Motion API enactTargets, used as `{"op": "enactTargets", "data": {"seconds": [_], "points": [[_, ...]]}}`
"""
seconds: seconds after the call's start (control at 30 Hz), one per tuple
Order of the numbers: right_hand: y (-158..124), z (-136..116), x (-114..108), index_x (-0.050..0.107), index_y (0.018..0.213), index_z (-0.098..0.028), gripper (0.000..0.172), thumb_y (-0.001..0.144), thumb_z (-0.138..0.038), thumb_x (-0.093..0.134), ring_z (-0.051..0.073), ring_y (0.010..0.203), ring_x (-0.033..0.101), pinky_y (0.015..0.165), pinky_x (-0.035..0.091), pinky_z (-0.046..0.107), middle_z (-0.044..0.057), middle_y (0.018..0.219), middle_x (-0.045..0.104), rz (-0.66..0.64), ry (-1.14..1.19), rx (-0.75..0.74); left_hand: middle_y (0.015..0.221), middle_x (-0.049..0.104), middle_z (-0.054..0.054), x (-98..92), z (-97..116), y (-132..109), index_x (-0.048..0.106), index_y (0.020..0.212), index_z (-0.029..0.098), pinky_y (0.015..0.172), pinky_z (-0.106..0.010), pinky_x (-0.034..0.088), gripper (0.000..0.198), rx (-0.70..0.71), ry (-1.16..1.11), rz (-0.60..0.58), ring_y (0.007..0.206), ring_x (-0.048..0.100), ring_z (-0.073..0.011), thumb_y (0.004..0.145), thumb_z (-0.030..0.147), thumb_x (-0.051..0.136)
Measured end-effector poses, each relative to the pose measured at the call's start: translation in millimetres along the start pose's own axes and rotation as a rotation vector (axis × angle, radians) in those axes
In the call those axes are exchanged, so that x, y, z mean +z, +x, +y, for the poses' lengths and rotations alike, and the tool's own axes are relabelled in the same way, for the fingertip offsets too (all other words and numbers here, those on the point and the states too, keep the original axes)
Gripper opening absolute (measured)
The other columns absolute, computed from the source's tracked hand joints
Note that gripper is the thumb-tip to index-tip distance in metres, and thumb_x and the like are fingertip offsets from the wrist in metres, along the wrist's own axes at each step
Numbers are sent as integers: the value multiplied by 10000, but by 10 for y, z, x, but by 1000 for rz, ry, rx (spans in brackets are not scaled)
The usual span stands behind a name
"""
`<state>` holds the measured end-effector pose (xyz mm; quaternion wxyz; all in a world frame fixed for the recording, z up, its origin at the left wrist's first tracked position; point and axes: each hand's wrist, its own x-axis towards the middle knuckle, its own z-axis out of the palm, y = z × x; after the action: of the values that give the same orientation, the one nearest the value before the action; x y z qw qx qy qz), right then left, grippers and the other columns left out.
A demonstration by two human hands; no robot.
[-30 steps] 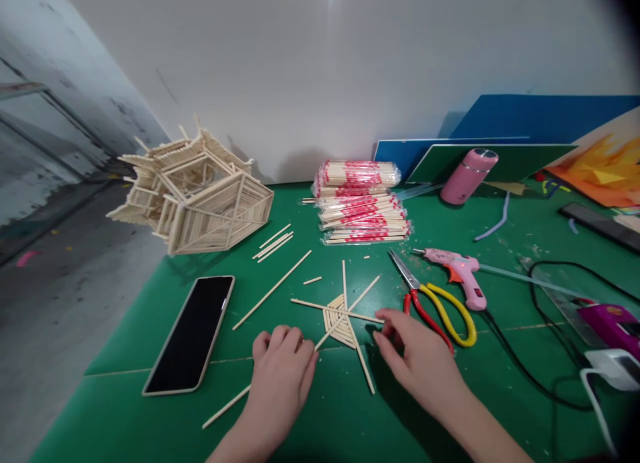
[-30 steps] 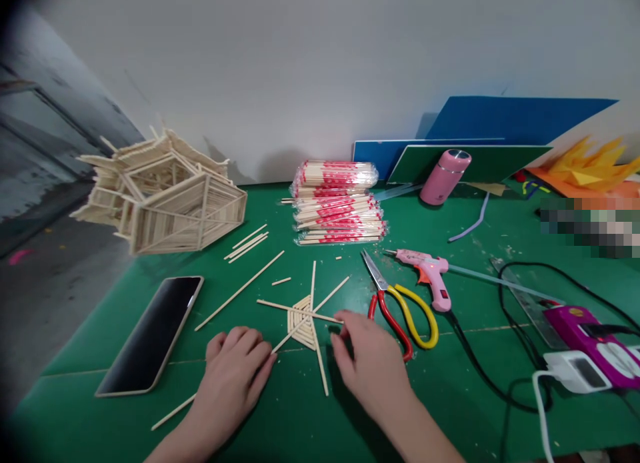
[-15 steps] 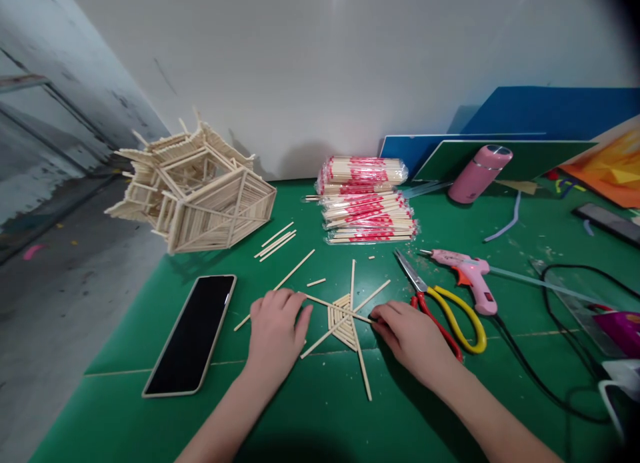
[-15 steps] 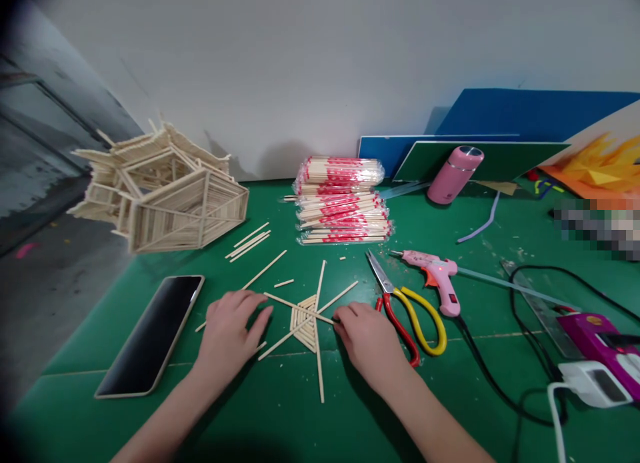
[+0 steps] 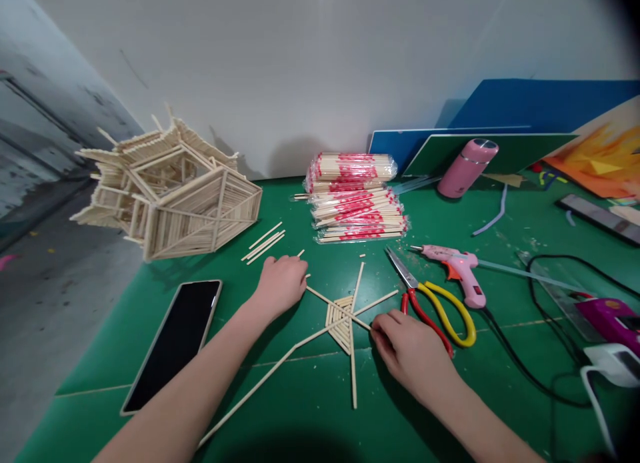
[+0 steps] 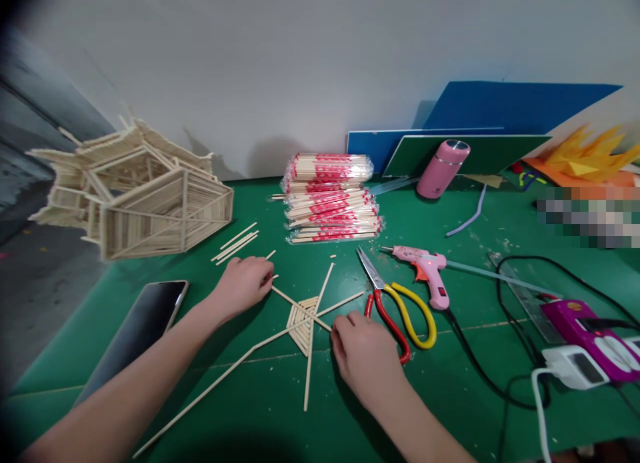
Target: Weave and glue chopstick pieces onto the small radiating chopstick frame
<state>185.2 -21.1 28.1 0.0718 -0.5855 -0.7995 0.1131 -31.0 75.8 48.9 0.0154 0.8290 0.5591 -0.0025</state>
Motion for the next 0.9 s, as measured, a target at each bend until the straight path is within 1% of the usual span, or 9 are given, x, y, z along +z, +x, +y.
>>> {"op": "enactTargets", "data": {"seconds": [0.13, 0.23, 0.33, 0.47, 0.53, 0.63, 0.73, 0.83, 0.9], "points": [[62, -39, 13, 566, 752, -187, 168, 810, -218, 411, 163, 607, 559, 515, 324, 248, 42, 697, 589, 5, 11, 28, 663, 577, -49, -164, -116, -73, 519, 620, 164, 576, -288, 302, 141, -112, -18, 64, 669, 538, -197, 724, 179, 424], [88, -110, 24, 551, 824, -186, 128, 795, -213, 429, 173, 608, 567, 505, 317, 249, 36, 698, 601, 6, 47, 48, 681, 575, -35, -247, -146, -204, 507, 644, 173, 579, -270, 318, 117, -160, -66, 94, 663, 531, -177, 719, 191, 419], [76, -205, 30, 527, 907, -182, 153, 781, -203, 443, 171, 604, 575, 497, 322, 243, 26, 698, 613, -2, 97, 46, 666, 572, -8, -227, -101, -352, 500, 648, 186, 558, -248, 325, 114, -166, -128, 87, 626, 526, -153, 723, 202, 416], [5, -236, 5, 495, 977, -206, 189, 800, -234, 435, 140, 553, 575, 479, 349, 220, -18, 655, 616, -25, 174, 27, 633, 566, 9, -111, 0, -525, 500, 653, 193, 535, -236, 333, 138, -158, -195, 63, 575, 518, -137, 747, 220, 403], [-41, -141, -17, 495, 985, -224, 188, 826, -272, 409, 133, 564, 580, 502, 382, 217, -26, 658, 621, 24, 231, 68, 632, 568, 8, -55, 41, -608, 512, 663, 191, 542, -236, 344, 145, -150, -215, 53, 578, 521, -136, 754, 221, 402], [-112, 153, -33, 510, 981, -227, 210, 816, -327, 429, 142, 665, 589, 598, 438, 238, 1, 777, 634, 212, 297, 217, 634, 573, 2, 16, 70, -728, 530, 674, 187, 557, -245, 357, 158, -136, -223, 48, 599, 530, -145, 761, 215, 401], [-178, 503, -11, 521, 970, -213, 241, 781, -351, 463, 166, 764, 574, 659, 456, 271, 35, 894, 611, 351, 170, 290, 639, 575, -18, 93, 36, -818, 549, 679, 176, 572, -265, 366, 190, -127, -205, 62, 610, 530, -162, 780, 216, 393], [-226, 748, 26, 517, 977, -189, 279, 763, -363, 472, 195, 867, 552, 713, 451, 298, 61, 972, 582, 384, 7, 311, 688, 583, -42, 167, -32, -872, 583, 710, 170, 595, -286, 374, 217, -116, -181, 94, 647, 537, -180, 796, 227, 392], [-236, 826, 39, 520, 964, -189, 261, 767, -352, 464, 189, 853, 560, 684, 454, 285, 54, 955, 587, 358, -27, 322, 749, 588, -59, 198, -35, -904, 605, 756, 171, 623, -302, 377, 222, -118, -168, 131, 703, 541, -196, 802, 251, 404]]}}
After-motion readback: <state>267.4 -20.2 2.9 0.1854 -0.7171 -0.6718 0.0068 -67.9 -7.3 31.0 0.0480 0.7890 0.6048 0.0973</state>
